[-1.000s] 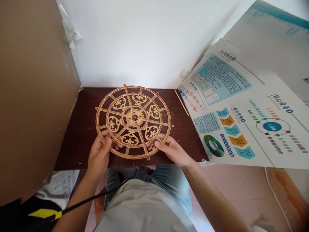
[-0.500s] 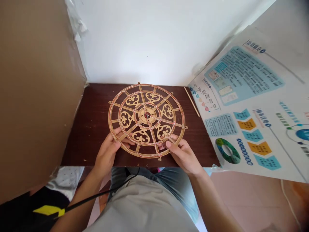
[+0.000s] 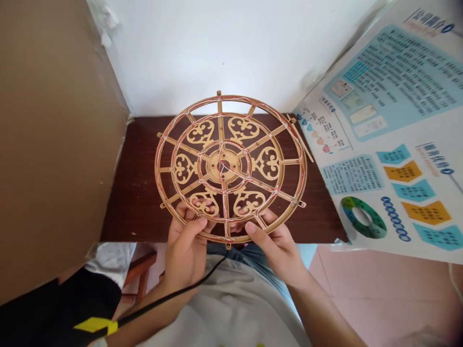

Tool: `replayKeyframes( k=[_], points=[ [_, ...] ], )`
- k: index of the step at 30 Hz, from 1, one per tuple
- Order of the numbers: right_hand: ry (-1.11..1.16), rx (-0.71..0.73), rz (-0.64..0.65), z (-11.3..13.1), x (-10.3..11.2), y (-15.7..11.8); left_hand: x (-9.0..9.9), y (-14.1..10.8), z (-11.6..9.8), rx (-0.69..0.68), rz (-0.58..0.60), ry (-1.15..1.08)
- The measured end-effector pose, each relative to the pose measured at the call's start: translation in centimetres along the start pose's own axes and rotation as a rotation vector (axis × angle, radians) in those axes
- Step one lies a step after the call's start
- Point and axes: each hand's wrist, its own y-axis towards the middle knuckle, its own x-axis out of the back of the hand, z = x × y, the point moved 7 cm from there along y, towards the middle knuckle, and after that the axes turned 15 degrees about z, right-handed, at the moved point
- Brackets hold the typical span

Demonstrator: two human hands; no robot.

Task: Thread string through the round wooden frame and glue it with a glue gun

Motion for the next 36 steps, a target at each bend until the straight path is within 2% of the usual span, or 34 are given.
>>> replayKeyframes(
  k=[3,5,11,17,23,28,33,36],
  points=[
    [0.042,-0.015,-0.005,-0.2,-0.1,-0.2,-0.2,-0.2,-0.7,0.020,0.000,-0.033],
    [0.053,-0.026,-0.043,-0.3,0.4,-0.4,-0.5,-0.3,-1.0,0.038,0.046,-0.017],
    [0.085,-0.010,-0.106,0.0,1.4,-0.8,-1.2,-1.1,-0.3,0.223,0.321,0.053],
    [0.200,-0.002,-0.119,0.4,1.2,-0.7,-0.3,-1.5,-0.5,0.173,0.521,0.143],
    [0.299,-0.034,-0.072,0.0,0.8,-0.9,1.3,-1.0,-0.4,0.124,0.437,0.365],
    [0.345,-0.036,-0.046,-0.5,0.7,-1.4,1.9,-0.3,-1.0,0.067,0.255,0.267],
    [0.397,0.012,-0.077,-0.1,1.2,-2.1,2.8,1.0,-3.2,-0.112,0.097,0.126],
    [0.414,0.040,-0.090,0.1,1.6,-2.3,2.3,1.2,-2.8,-0.106,0.125,0.220]
  ],
)
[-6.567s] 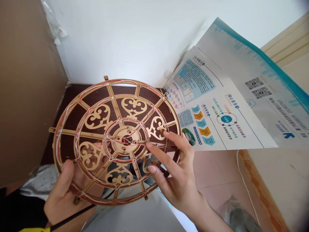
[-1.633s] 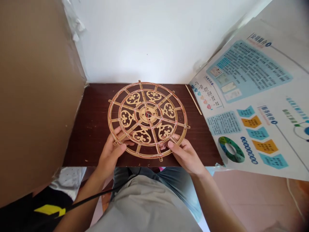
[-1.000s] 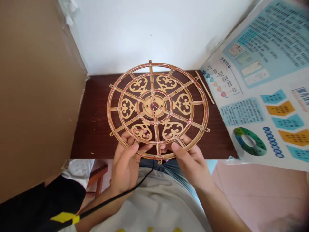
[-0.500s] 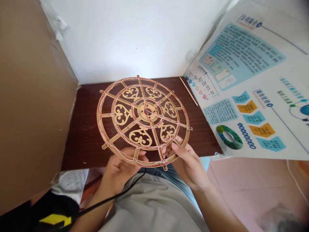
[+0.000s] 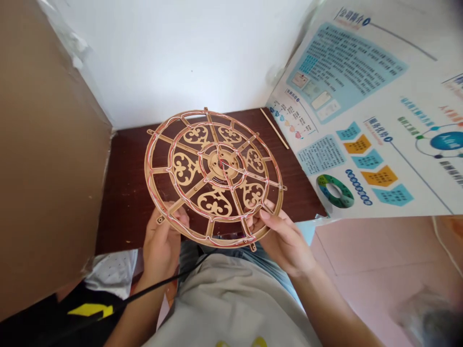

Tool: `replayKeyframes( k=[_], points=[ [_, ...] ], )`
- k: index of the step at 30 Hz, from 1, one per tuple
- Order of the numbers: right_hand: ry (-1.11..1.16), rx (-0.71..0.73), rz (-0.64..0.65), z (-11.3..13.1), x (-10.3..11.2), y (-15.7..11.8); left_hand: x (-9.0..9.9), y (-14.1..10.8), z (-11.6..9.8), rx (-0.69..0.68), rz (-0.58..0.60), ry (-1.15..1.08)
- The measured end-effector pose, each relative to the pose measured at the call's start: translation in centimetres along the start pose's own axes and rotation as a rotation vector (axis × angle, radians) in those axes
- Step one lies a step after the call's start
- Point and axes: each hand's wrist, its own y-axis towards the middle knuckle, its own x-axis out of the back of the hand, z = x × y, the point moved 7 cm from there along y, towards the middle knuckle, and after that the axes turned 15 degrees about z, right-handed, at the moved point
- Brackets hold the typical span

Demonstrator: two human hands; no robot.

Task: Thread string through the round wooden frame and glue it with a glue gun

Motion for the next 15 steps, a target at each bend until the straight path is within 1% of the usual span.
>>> replayKeyframes(
  k=[4,6,8,9,11,15],
  points=[
    [0.018,0.014,0.008,-0.2,0.1,0.0,-2.6,-0.3,1.5,0.078,0.184,0.281],
    [0.019,0.008,0.015,-0.6,0.0,0.0,-3.8,-0.4,1.9,0.089,0.261,0.329],
    [0.013,0.001,0.022,-0.8,-0.2,0.0,-4.8,-0.3,1.7,0.057,0.305,0.327],
    [0.009,-0.001,0.025,-0.9,-0.4,0.1,-5.1,-0.2,1.5,0.026,0.308,0.322],
    [0.002,0.001,0.028,-1.0,-0.6,0.1,-5.4,-0.1,1.0,-0.032,0.277,0.308],
    [0.006,0.004,0.026,-1.0,-1.0,0.4,-5.1,0.0,1.1,-0.087,0.199,0.308]
  ],
)
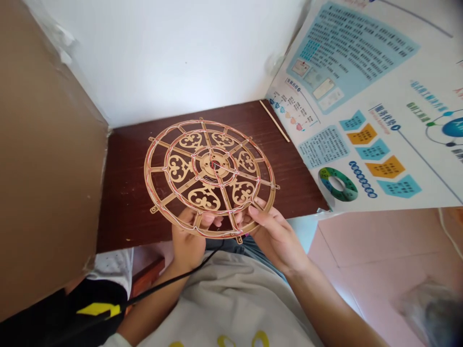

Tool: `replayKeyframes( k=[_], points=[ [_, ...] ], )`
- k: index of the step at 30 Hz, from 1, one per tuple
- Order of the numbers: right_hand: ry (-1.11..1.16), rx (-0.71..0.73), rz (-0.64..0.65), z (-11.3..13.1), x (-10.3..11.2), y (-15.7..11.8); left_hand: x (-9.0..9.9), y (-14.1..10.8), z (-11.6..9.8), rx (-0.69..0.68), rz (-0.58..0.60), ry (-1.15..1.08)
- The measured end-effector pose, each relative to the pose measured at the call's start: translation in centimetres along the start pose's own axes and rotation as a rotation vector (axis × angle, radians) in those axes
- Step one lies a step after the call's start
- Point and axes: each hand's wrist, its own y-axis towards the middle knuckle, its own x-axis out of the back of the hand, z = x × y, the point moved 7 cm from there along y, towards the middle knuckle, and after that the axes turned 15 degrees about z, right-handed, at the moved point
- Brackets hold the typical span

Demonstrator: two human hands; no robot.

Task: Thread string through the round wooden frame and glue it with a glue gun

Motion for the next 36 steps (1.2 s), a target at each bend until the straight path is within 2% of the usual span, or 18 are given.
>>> replayKeyframes(
  k=[6,13,18,22,25,32,36],
  points=[
    [0.051,0.000,-0.013,-0.6,-0.3,0.1,0.9,-0.3,1.2,-0.004,0.012,0.049],
    [0.031,0.000,-0.093,-0.8,-0.1,-0.4,1.1,-0.3,2.5,0.122,0.105,0.002],
    [0.035,-0.003,-0.125,-1.0,0.2,-0.5,1.0,0.0,2.3,0.108,0.091,0.023],
    [0.055,0.007,-0.139,-1.2,0.2,-0.5,1.5,0.0,3.1,0.082,0.046,-0.088],
    [0.067,0.005,-0.137,-1.2,-0.1,-0.4,1.4,-0.1,3.6,0.093,0.064,-0.153],
    [0.062,-0.005,-0.154,-1.0,-0.7,-0.8,0.6,-0.4,3.0,0.063,0.026,-0.064],
    [0.052,0.002,-0.188,-1.2,-0.8,-1.1,0.4,-0.4,2.0,-0.020,0.000,0.023]
  ],
)
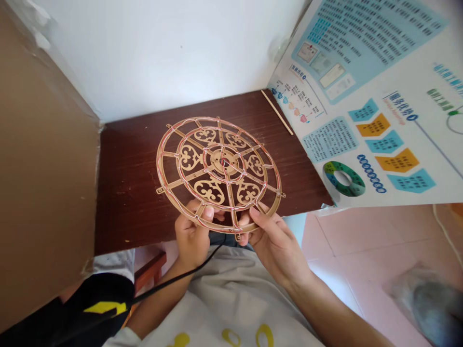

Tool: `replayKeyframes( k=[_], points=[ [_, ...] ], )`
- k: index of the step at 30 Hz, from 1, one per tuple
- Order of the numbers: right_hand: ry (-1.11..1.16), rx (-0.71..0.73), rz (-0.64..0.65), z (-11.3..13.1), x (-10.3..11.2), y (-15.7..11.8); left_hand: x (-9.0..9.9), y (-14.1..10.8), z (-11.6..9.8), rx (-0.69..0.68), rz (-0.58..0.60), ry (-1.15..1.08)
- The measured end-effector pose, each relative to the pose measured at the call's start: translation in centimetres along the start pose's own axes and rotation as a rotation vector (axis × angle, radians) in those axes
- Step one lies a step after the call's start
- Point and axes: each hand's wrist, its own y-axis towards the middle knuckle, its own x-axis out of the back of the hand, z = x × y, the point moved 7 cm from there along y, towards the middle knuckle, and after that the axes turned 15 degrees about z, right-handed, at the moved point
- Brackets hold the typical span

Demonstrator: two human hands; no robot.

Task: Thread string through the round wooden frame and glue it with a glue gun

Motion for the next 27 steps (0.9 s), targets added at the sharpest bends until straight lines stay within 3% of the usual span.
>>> replayKeyframes(
  k=[8,13,18,27],
  points=[
    [-0.026,-0.012,-0.037,-0.1,0.1,-0.3,-0.1,0.1,-1.0,-0.129,-0.014,0.081],
    [-0.017,-0.008,-0.060,0.0,0.0,-0.5,0.0,0.0,-0.5,-0.103,-0.043,0.098],
    [0.015,-0.057,-0.021,-0.4,-1.0,-0.7,-0.2,0.3,-0.1,-0.009,0.012,0.175],
    [0.019,-0.076,0.025,-0.3,-1.1,-0.5,0.5,-0.2,0.2,0.023,0.073,0.183]
  ],
)
